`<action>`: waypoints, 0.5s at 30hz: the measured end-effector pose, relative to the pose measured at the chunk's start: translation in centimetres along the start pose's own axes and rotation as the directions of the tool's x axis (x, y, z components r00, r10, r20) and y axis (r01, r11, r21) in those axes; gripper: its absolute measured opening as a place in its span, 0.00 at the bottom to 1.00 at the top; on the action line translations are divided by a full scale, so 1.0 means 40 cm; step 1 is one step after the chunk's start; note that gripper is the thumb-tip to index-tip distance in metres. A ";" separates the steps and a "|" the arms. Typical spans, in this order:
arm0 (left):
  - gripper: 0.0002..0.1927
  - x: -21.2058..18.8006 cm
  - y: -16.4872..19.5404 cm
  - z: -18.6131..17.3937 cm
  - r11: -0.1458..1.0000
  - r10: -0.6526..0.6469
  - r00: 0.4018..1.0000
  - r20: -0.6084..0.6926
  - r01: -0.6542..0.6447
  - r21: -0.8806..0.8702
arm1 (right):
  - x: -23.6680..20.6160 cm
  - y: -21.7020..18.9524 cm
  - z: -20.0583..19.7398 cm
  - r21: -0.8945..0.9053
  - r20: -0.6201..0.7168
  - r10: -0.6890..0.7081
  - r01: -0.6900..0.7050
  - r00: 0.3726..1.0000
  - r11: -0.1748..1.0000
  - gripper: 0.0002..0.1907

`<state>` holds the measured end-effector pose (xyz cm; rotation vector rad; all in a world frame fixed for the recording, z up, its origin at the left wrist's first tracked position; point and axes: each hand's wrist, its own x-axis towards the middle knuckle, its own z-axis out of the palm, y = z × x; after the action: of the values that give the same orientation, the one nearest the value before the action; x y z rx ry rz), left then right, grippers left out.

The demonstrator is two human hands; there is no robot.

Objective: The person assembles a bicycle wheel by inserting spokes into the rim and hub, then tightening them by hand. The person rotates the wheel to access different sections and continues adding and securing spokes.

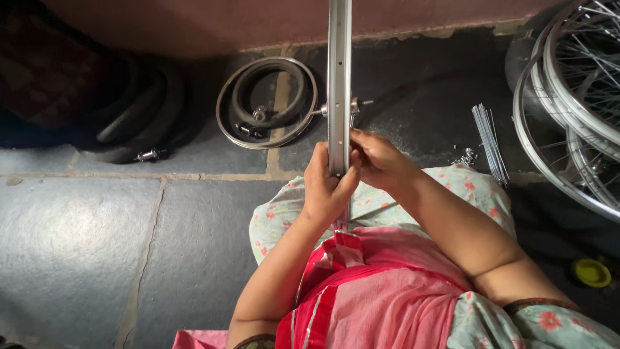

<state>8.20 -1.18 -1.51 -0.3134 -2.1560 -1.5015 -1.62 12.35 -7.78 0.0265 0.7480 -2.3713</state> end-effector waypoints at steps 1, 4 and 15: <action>0.14 -0.003 -0.003 0.001 1.000 -0.009 1.000 -0.001 0.009 0.001 | 0.010 0.004 -0.001 -0.020 -0.029 -0.004 0.004 1.000 1.000 0.12; 0.15 -0.006 -0.009 0.002 1.000 -0.021 1.000 -0.004 0.021 0.002 | 0.037 0.012 -0.014 0.036 -0.053 -0.012 0.014 0.999 0.999 0.12; 0.20 -0.015 -0.020 0.005 0.998 -0.009 0.999 0.048 0.012 -0.068 | 0.060 0.015 -0.051 0.093 -0.074 -0.002 0.009 0.997 0.996 0.13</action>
<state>8.30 -1.22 -2.52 -0.3653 -2.1496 -1.5907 -3.53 11.67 -10.28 0.1525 0.6722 -2.4201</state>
